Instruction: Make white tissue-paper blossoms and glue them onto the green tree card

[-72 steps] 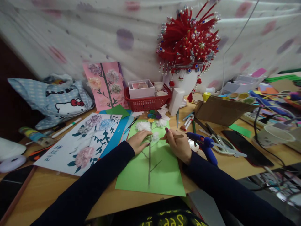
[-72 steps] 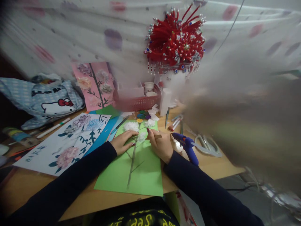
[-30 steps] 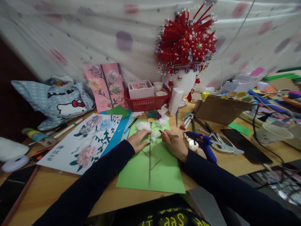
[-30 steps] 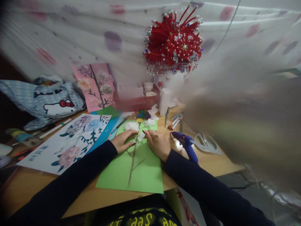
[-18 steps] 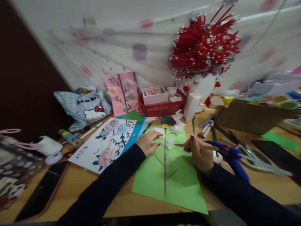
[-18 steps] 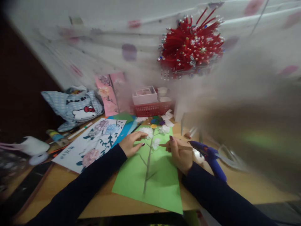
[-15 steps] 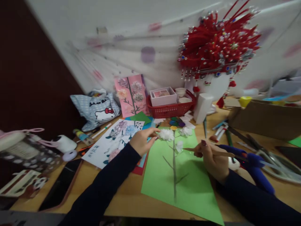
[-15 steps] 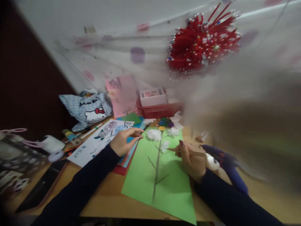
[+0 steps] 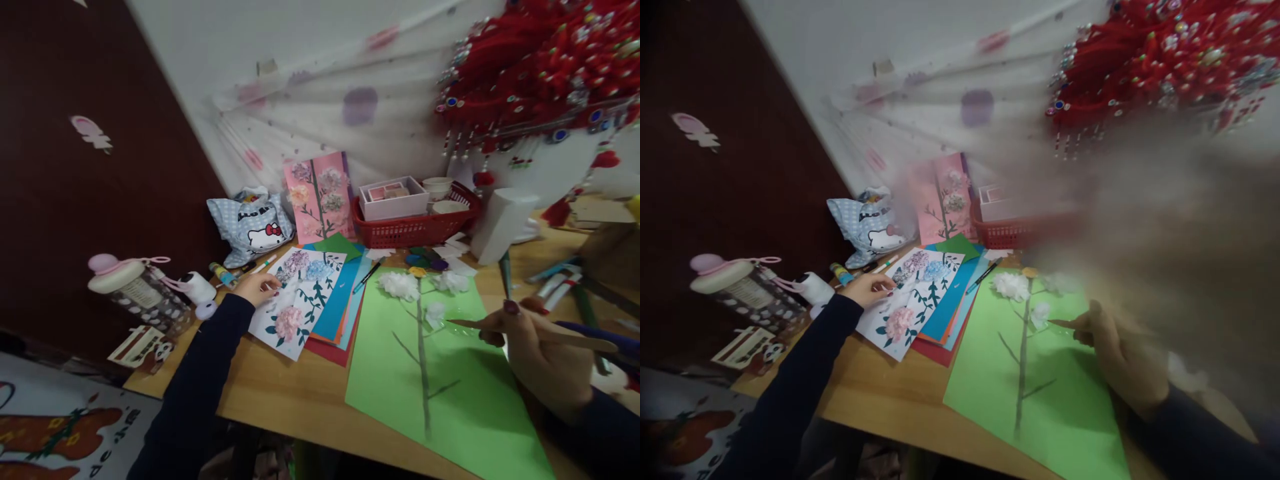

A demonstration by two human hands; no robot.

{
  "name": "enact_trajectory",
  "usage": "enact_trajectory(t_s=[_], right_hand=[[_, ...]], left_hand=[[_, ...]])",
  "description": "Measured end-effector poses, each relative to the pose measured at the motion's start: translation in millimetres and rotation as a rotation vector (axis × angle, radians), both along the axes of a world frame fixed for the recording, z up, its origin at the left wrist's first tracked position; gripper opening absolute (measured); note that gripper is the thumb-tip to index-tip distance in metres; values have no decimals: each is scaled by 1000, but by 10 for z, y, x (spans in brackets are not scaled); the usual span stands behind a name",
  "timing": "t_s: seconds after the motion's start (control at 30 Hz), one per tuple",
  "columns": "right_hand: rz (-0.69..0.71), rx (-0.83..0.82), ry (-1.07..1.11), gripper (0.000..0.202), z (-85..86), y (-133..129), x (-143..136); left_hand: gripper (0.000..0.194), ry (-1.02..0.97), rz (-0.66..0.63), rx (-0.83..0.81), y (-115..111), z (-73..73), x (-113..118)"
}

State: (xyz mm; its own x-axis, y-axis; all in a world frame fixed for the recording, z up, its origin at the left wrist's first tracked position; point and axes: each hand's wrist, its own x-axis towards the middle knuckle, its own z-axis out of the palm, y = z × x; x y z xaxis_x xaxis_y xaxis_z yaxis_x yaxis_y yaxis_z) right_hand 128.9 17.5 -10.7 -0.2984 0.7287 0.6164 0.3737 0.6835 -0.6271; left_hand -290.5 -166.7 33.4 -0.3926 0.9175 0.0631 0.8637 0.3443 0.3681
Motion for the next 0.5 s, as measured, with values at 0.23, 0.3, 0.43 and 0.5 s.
enact_trajectory(t_s=[0.23, 0.3, 0.43, 0.5], right_hand=[[-91, -8, 11, 69, 5, 19, -60], [-109, -20, 3, 69, -12, 21, -61], [-95, -2, -39, 66, -52, 28, -29], [-76, 20, -53, 64, -61, 29, -14]], left_hand=[[19, 147, 24, 9, 158, -145, -9], [25, 134, -62, 2, 229, -172, 35], [18, 139, -112, 16, 332, -182, 99], [17, 126, -110, 21, 341, -170, 89]])
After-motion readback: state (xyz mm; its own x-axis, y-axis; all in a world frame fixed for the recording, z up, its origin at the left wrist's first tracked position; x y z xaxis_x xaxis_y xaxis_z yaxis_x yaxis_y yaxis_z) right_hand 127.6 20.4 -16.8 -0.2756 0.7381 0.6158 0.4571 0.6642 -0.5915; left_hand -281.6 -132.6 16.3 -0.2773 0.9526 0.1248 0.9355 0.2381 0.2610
